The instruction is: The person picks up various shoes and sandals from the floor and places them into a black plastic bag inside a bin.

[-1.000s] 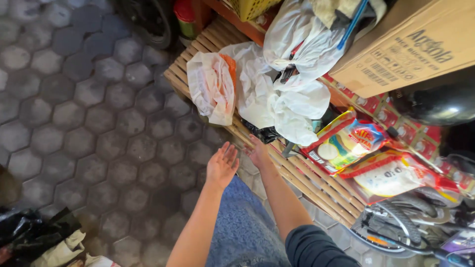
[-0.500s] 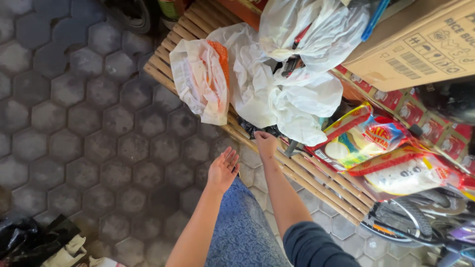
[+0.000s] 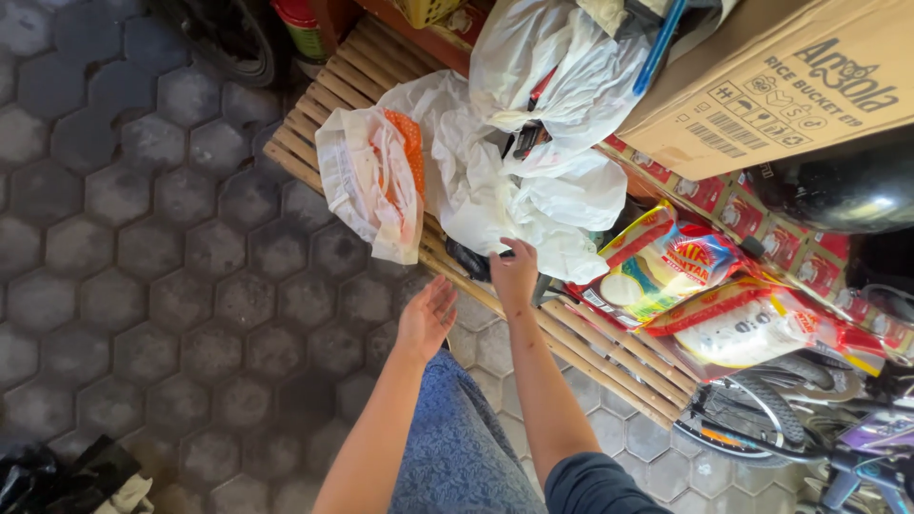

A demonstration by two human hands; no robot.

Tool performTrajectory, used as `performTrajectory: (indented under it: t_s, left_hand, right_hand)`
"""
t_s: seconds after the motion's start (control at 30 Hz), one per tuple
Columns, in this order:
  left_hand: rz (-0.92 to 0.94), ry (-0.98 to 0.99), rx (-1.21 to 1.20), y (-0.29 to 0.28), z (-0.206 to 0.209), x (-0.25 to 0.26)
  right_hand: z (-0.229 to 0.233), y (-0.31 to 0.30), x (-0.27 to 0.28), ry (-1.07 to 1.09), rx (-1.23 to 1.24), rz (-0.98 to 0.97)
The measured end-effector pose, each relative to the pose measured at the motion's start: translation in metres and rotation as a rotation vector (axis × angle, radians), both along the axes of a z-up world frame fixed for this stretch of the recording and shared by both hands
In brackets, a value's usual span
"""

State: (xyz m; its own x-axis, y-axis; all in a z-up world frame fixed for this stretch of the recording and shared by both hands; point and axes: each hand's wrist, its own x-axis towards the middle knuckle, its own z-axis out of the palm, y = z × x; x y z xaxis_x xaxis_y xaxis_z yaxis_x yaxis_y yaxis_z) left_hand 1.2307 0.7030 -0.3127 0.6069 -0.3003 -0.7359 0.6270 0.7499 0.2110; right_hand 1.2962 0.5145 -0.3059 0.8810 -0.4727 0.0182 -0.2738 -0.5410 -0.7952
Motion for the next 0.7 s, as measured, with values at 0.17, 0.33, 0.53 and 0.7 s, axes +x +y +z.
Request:
performTrajectory:
  t_s: [0.17, 0.33, 0.53, 0.7]
  left_hand:
    - [0.251, -0.025, -0.079, 0.039, 0.038, 0.029]
    - [0.567, -0.119, -0.170, 0.102, 0.084, 0.062]
    - [0.810, -0.228, -0.187, 0.172, 0.156, 0.079]
    - [0.978, -0.357, -0.182, 0.237, 0.187, 0.067]
  right_hand:
    - [-0.018, 0.040, 0.023, 0.090, 0.472, 0.112]
    - [0.022, 0.098, 0.065, 0.163, 1.078, 0.215]
    - [0.110, 0.182, 0.107, 0.311, 1.310, 0.402]
    - [0.160, 0.262, 0.126, 0.378, 1.391, 0.590]
